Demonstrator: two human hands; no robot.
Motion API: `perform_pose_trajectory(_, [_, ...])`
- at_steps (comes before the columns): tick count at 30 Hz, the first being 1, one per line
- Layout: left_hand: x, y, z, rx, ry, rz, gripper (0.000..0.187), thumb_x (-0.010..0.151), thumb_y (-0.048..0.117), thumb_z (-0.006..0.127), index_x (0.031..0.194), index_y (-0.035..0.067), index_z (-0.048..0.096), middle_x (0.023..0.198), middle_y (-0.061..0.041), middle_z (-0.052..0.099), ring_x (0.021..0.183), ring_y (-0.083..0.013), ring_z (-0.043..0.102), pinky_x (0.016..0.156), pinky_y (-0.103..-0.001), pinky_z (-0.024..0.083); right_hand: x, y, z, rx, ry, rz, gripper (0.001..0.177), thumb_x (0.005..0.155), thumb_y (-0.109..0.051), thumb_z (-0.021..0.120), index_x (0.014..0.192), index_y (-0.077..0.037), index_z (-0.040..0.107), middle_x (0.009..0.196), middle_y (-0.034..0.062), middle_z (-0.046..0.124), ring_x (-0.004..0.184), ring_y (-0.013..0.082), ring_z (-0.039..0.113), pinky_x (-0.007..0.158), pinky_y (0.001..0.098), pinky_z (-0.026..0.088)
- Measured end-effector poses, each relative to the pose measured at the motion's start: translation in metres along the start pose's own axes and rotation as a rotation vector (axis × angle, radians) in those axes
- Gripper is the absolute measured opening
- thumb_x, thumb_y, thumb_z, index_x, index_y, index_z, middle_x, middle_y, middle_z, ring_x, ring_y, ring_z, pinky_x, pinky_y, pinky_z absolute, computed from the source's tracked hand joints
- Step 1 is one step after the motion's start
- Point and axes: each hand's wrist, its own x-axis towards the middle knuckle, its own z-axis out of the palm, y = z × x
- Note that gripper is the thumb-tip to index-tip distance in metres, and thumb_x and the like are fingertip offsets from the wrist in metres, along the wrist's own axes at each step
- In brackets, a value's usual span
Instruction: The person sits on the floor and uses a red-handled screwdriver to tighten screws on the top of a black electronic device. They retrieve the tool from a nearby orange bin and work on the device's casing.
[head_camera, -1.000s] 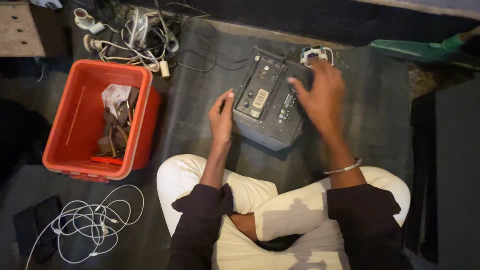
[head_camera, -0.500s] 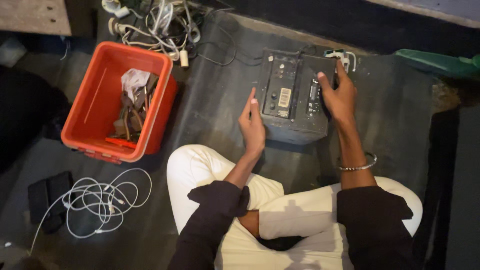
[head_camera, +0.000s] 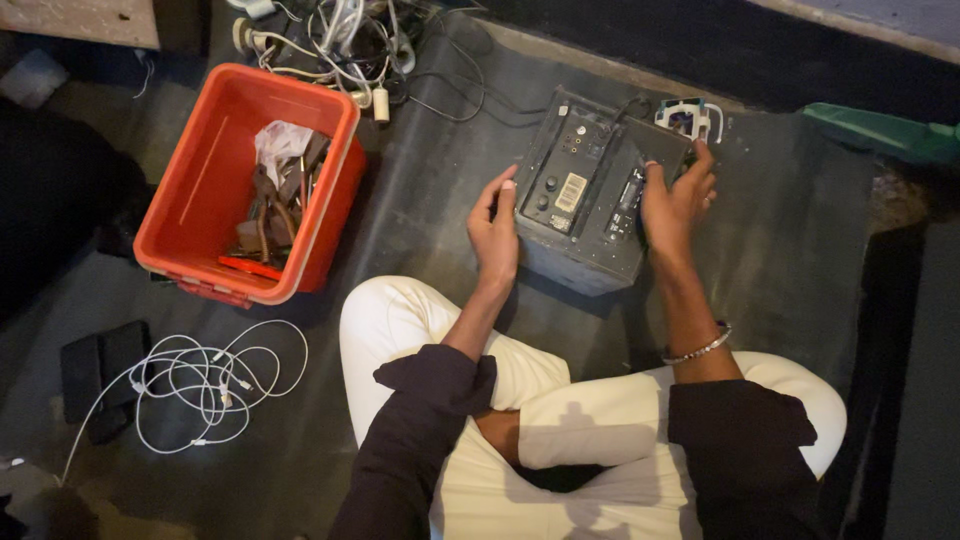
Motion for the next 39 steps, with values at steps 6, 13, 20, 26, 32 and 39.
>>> perform_pose_trajectory(6, [0.0,0.008,-0.002,0.023,-0.019,0.003,0.028,0.104,0.018,0.064,0.125,0.001,0.072,0.118,-0.009,0.074,0.107,-0.0156,0.065,0.098,-0.028,0.049,0.006,-0.004,-0.004,0.039,-0.052,-0.055,0.077,0.093,-0.027,0.066,0.161,-0.014,0.031,0.152,0.02,0.046,0.139,0.0411,0.043,0.116,0.0564,0.029])
perform_pose_trajectory(13, [0.007,0.002,-0.004,-0.037,-0.086,0.059,0.025,0.102,0.015,0.064,0.122,0.001,0.071,0.127,-0.008,0.072,0.119,-0.0158,0.066,0.105,-0.027,0.048,0.0,-0.003,-0.002,0.057,-0.044,-0.248,0.065,0.101,-0.016,0.057,0.16,-0.003,0.033,0.163,0.0232,0.04,0.15,0.0425,0.04,0.124,0.0508,0.031])
perform_pose_trajectory(20, [0.009,0.009,-0.006,0.077,-0.12,0.115,0.021,0.103,0.01,0.063,0.121,0.006,0.073,0.132,-0.008,0.069,0.123,-0.0202,0.065,0.103,-0.03,0.05,-0.004,-0.014,-0.005,-0.016,0.013,-0.314,0.067,0.101,-0.015,0.065,0.16,-0.001,0.036,0.165,0.0223,0.035,0.151,0.0422,0.034,0.124,0.0526,0.029])
perform_pose_trajectory(26, [0.021,0.043,-0.019,0.272,-0.262,0.173,0.027,0.097,0.007,0.065,0.123,0.012,0.071,0.133,-0.007,0.069,0.122,-0.0221,0.067,0.101,-0.032,0.052,-0.031,-0.067,-0.032,-0.192,-0.045,-0.509,0.053,0.1,-0.02,0.073,0.144,0.001,0.056,0.164,0.0257,0.032,0.149,0.0451,0.029,0.118,0.0603,0.027])
perform_pose_trajectory(32, [0.039,0.079,-0.039,0.444,-0.185,0.298,0.031,0.092,0.007,0.07,0.122,0.014,0.071,0.131,-0.007,0.069,0.119,-0.0257,0.069,0.101,-0.035,0.054,-0.066,-0.138,-0.02,-0.12,-0.223,-0.778,0.043,0.098,-0.024,0.076,0.133,-0.001,0.064,0.158,0.0249,0.045,0.148,0.0458,0.041,0.121,0.054,0.035])
perform_pose_trajectory(39, [0.066,0.115,-0.113,0.677,0.046,0.401,0.026,0.089,0.01,0.073,0.115,0.013,0.072,0.122,-0.008,0.07,0.117,-0.0321,0.066,0.099,-0.04,0.051,-0.105,-0.201,0.06,-0.065,-0.415,-1.006,0.046,0.092,-0.025,0.078,0.129,0.0,0.064,0.144,0.024,0.055,0.136,0.0434,0.05,0.109,0.0529,0.044])
